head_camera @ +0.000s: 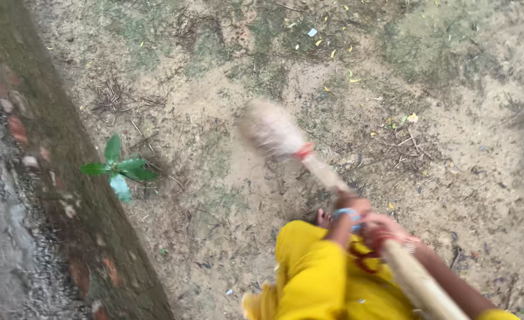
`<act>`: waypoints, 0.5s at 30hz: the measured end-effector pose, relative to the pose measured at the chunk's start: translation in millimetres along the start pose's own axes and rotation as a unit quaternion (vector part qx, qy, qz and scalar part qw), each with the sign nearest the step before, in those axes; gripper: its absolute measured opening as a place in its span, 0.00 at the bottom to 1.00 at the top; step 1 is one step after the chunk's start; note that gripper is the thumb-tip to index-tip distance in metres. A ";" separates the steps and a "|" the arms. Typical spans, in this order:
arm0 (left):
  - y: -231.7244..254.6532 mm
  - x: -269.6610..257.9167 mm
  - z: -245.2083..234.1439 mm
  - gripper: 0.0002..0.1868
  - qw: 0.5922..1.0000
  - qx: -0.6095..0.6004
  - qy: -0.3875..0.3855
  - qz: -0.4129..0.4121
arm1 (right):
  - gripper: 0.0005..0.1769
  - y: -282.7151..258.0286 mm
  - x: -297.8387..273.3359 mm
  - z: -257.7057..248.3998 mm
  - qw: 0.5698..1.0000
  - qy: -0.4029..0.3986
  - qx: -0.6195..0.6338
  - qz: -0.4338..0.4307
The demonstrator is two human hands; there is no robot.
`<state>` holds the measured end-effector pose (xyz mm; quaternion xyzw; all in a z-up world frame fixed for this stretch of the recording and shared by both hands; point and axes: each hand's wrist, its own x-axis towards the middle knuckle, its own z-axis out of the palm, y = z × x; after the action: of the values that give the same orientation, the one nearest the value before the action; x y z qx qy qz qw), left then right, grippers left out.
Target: The person sweeps dirt and debris across an outdoor ground surface using a bundle broom.
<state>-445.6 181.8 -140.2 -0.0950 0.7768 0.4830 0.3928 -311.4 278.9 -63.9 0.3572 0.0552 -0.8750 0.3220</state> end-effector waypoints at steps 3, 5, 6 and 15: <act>47.2 -19.0 23.1 0.22 0.989 -0.136 -0.052 -0.031 | 0.12 -7.5 -47.4 7.4 0.994 0.073 0.037 -0.067; 75.2 -35.3 20.2 0.25 0.985 -0.158 -0.067 -0.030 | 0.10 -11.0 -62.9 26.5 0.981 0.161 -0.026 -0.109; 89.6 -40.8 15.9 0.26 0.983 -0.164 -0.072 -0.028 | 0.09 -12.8 -65.6 35.5 0.968 0.205 -0.058 -0.131; 113.6 -25.5 -111.1 0.41 0.968 -0.248 -0.047 -0.015 | 0.06 -19.2 27.6 152.0 0.974 0.158 -0.148 -0.062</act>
<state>-545.9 142.8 -20.5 -0.1777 0.6118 0.6587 0.4002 -427.5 229.8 27.6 0.4351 0.2563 -0.8080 0.3034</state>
